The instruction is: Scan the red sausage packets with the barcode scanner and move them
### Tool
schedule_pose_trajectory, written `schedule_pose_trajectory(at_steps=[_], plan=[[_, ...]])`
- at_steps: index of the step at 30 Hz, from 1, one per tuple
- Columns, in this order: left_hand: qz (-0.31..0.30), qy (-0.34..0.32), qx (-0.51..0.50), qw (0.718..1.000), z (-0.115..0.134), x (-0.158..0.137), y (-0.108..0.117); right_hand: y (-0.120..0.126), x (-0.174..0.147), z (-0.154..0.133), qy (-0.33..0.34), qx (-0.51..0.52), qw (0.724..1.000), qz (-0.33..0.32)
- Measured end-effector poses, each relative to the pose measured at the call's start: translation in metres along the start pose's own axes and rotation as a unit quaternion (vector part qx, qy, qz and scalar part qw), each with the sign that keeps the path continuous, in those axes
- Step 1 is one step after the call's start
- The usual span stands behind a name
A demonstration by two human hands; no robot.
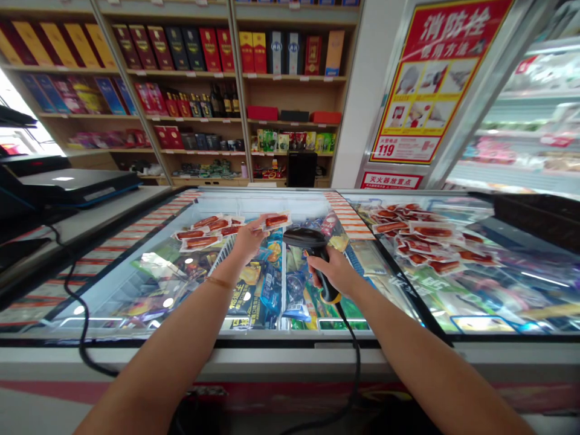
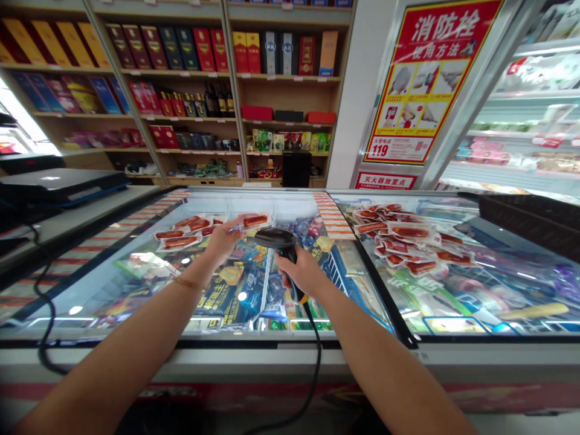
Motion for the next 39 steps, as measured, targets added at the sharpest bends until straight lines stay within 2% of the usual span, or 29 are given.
schedule_pose_trajectory(at_steps=[8,17,22,25,28,31,33,36,39], plan=[[0.013,0.0,0.056,0.998,0.01,-0.005,0.0,0.0,0.0,-0.002,0.003,-0.007,1.0,-0.006],[0.03,0.022,0.031,0.999,0.008,-0.005,-0.002,0.004,0.001,0.0,-0.008,-0.023,1.0,0.018],[0.063,0.026,0.031,0.997,0.007,-0.009,-0.003,0.024,0.005,-0.005,-0.036,-0.003,0.996,0.081],[0.071,0.034,0.028,0.996,0.011,-0.011,-0.015,0.046,0.003,-0.013,-0.048,0.007,0.991,0.121],[0.067,0.044,0.031,0.996,0.019,-0.009,-0.045,0.08,-0.011,-0.02,-0.037,-0.011,0.988,0.15],[0.037,0.046,0.022,0.998,0.028,-0.002,-0.096,0.129,-0.035,-0.018,-0.035,-0.046,0.978,0.201],[0.001,0.039,-0.006,0.999,0.035,0.003,-0.14,0.166,-0.055,-0.012,-0.049,-0.042,0.967,0.248],[-0.074,0.037,-0.053,0.995,0.043,0.01,-0.218,0.22,-0.085,-0.002,-0.066,-0.01,0.947,0.316],[-0.128,0.009,-0.058,0.99,0.051,0.015,-0.295,0.265,-0.109,0.004,-0.081,-0.001,0.924,0.374]])
Point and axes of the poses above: each hand's wrist, its own x-axis towards the middle knuckle, its own y-axis out of the back of the hand, z = x × y, the point moved 6 cm from there along x, towards the middle knuckle, and after that the axes turned 10 degrees about -x, right-handed, at the moved point
